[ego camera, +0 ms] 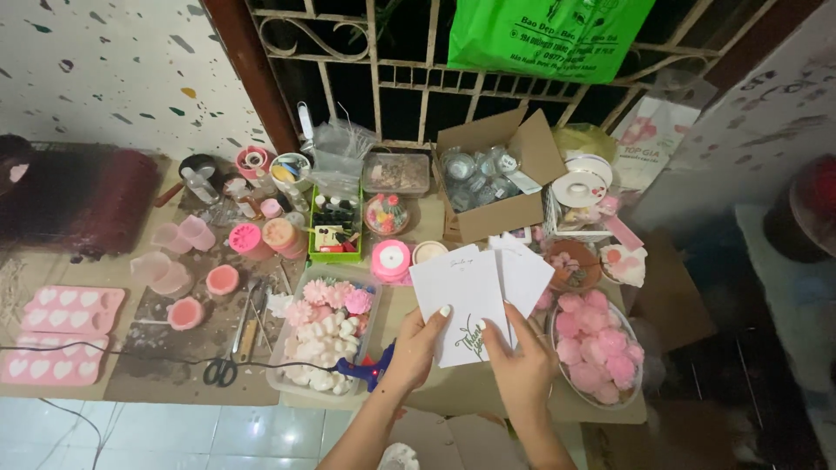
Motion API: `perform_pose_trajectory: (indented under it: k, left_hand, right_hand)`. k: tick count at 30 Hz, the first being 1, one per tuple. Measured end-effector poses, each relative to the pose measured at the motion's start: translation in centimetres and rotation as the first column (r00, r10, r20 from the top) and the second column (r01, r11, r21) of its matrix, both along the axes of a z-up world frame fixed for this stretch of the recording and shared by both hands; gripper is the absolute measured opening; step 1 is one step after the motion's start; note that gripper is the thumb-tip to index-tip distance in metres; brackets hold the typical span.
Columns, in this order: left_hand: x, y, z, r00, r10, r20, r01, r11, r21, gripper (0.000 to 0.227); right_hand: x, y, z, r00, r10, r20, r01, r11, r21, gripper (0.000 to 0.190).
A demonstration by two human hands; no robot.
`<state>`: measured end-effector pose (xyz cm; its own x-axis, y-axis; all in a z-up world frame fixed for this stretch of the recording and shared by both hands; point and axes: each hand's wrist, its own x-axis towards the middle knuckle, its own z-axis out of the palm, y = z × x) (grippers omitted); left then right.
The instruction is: The person is crafting flower-shaped candles by wrapping wax petals around a center and preparing materials.
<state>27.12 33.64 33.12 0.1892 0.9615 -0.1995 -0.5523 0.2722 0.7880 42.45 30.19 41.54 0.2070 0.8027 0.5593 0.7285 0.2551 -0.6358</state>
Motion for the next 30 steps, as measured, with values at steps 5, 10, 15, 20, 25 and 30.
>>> perform_pose_trajectory:
  k: [5,10,15,20,25,30]
  left_hand:
    - [0.2,0.1,-0.9,1.0,0.012,-0.015,-0.011,1.0,0.007,0.035]
    - [0.0,0.2,-1.4,0.998,0.011,0.06,-0.008,0.999,-0.042,0.036]
    - [0.1,0.2,-0.7,0.997,0.038,0.062,-0.035,0.998,-0.055,0.032]
    - [0.6,0.1,-0.3,0.997,0.077,-0.021,-0.077,0.997,-0.003,0.03]
    - [1.1,-0.2,-0.5,0.981,0.132,-0.142,-0.122,0.99,0.076,0.028]
    - [1.5,-0.3,-0.8,0.96,0.191,-0.203,-0.175,0.98,0.092,0.028]
  right_hand:
    - [1.0,0.2,-3.7,0.989,-0.103,-0.106,0.107,0.994,0.024,0.026]
    - [5.9,1.8,-6.9,0.95,-0.148,-0.276,0.182,0.978,0.102,0.019]
    - [7.7,1.8,-5.5,0.917,-0.173,-0.361,0.166,0.985,-0.05,0.035]
    - [3.3,0.2,-3.2,0.991,-0.042,-0.128,0.0,0.95,-0.311,0.031]
    - [-0.3,-0.4,-0.7,0.997,-0.025,0.075,0.04,0.979,-0.198,0.049]
    - [-0.9,-0.8,-2.0,0.995,-0.09,0.048,0.094,0.992,-0.088,0.051]
